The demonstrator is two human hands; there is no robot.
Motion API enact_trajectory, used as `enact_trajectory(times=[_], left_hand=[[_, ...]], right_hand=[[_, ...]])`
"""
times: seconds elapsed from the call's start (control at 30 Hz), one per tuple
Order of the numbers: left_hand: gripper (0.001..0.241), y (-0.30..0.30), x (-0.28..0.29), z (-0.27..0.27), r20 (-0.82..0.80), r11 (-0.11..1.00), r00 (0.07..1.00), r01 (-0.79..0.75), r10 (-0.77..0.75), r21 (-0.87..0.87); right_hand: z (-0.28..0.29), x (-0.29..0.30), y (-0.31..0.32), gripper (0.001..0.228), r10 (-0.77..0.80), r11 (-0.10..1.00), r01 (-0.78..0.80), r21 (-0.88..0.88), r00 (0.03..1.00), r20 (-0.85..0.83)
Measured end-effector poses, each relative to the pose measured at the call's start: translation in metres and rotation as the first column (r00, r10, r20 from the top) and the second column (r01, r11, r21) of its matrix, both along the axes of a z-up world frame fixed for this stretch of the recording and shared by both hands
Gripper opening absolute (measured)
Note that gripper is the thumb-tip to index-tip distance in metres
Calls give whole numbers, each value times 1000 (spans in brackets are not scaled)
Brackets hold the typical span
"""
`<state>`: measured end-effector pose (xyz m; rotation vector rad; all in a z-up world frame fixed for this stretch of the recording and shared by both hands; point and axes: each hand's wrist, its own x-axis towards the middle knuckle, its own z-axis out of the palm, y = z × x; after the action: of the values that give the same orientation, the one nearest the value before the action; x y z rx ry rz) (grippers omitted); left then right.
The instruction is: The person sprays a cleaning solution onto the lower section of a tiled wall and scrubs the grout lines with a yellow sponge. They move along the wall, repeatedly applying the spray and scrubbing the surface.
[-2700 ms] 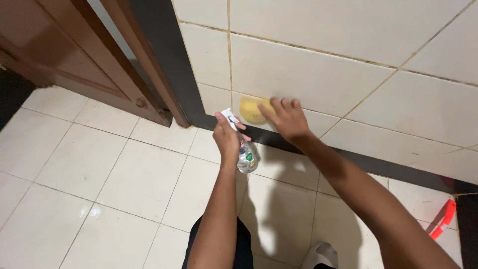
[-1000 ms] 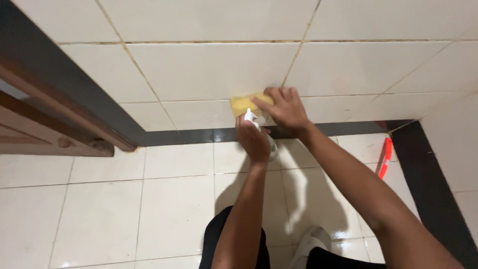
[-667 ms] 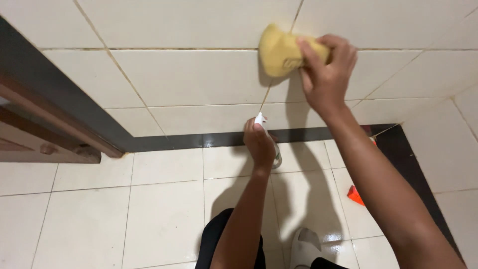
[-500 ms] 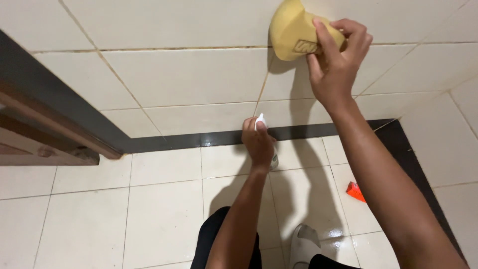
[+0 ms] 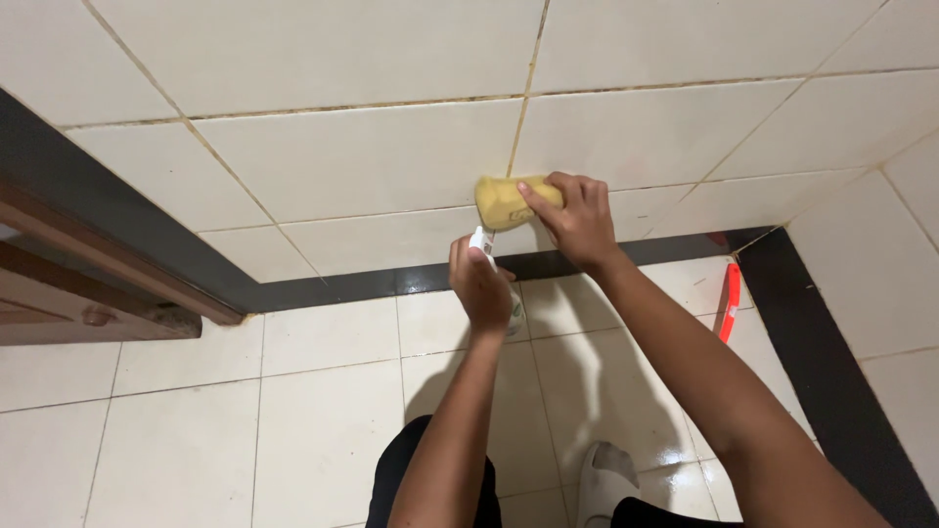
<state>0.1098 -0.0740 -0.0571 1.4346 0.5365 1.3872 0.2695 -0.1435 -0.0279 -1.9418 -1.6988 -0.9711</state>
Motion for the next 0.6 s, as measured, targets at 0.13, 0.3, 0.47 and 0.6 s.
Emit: enact_trajectory(times=[0.13, 0.3, 0.47, 0.6], left_hand=[[77, -2, -2, 2, 11, 1000, 1000, 14, -14, -2], [71, -8, 2, -6, -24, 999, 999, 21, -21, -37], [66, -22, 17, -12, -37, 992, 995, 90, -93, -92], [64, -33, 25, -11, -25, 979, 990, 136, -142, -154]], right_hand=[[4, -4, -2, 51, -18, 1000, 18, 3, 999, 36], [22, -6, -6, 49, -1, 1000, 1, -30, 1000, 1], [58, 1, -11, 52, -84, 994, 86, 74, 996, -41], [95, 6, -17, 57, -119, 972, 136, 191, 988, -95]])
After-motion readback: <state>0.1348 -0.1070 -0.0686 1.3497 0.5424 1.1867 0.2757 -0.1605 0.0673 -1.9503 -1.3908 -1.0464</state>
